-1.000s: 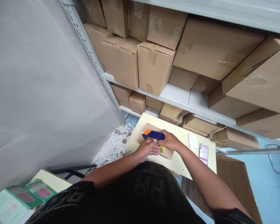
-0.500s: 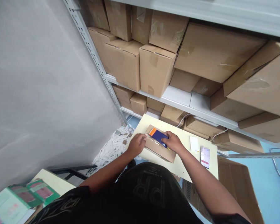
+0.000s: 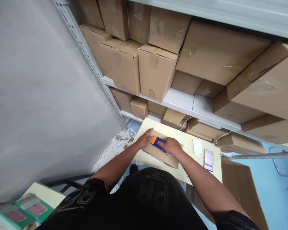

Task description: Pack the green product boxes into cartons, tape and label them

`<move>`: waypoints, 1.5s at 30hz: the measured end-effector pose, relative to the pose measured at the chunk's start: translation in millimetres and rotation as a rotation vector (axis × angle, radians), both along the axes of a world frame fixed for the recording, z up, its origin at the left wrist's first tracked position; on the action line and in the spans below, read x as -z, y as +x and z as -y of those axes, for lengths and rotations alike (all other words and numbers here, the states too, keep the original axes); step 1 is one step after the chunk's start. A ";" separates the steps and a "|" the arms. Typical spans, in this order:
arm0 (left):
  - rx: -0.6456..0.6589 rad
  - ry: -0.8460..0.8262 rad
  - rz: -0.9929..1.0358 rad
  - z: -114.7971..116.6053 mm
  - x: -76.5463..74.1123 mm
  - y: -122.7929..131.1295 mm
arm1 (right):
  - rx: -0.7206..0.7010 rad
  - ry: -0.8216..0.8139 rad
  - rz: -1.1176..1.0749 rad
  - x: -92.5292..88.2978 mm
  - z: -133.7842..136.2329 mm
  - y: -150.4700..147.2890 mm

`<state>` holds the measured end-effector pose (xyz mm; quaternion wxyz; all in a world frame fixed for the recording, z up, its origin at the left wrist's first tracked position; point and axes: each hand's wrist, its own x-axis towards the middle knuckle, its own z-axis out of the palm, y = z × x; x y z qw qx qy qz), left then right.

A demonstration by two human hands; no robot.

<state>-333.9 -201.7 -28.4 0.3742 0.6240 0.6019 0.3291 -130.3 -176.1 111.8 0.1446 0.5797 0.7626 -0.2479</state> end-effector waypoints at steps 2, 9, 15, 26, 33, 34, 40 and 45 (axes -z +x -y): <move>0.020 -0.015 -0.044 -1.8 -2.2 -2.0 | 0.009 0.000 -0.006 0.4 -1.3 0.4; 0.065 -0.061 -0.190 -4.9 -0.4 -6.4 | 0.092 -0.052 -0.104 -12.4 -14.8 39.0; 0.079 0.003 -0.205 -6.8 6.8 -8.6 | 0.196 -0.132 -0.174 -14.0 -10.3 120.8; 0.083 -0.033 -0.231 -10.2 4.1 -8.6 | 0.271 -0.208 -0.186 2.7 13.0 230.3; 0.069 -0.026 -0.226 -9.2 2.6 -7.3 | 0.337 -0.258 -0.172 19.9 16.2 277.0; 0.069 -0.029 -0.229 -9.2 2.5 -6.8 | 0.338 -0.255 -0.167 26.8 16.3 276.6; 0.076 -0.034 -0.247 -10.1 0.0 -4.6 | 0.388 -0.242 -0.201 82.0 9.1 233.3; 0.063 -0.020 -0.218 -10.5 2.9 -5.8 | 0.831 -0.477 -0.432 120.6 30.4 225.6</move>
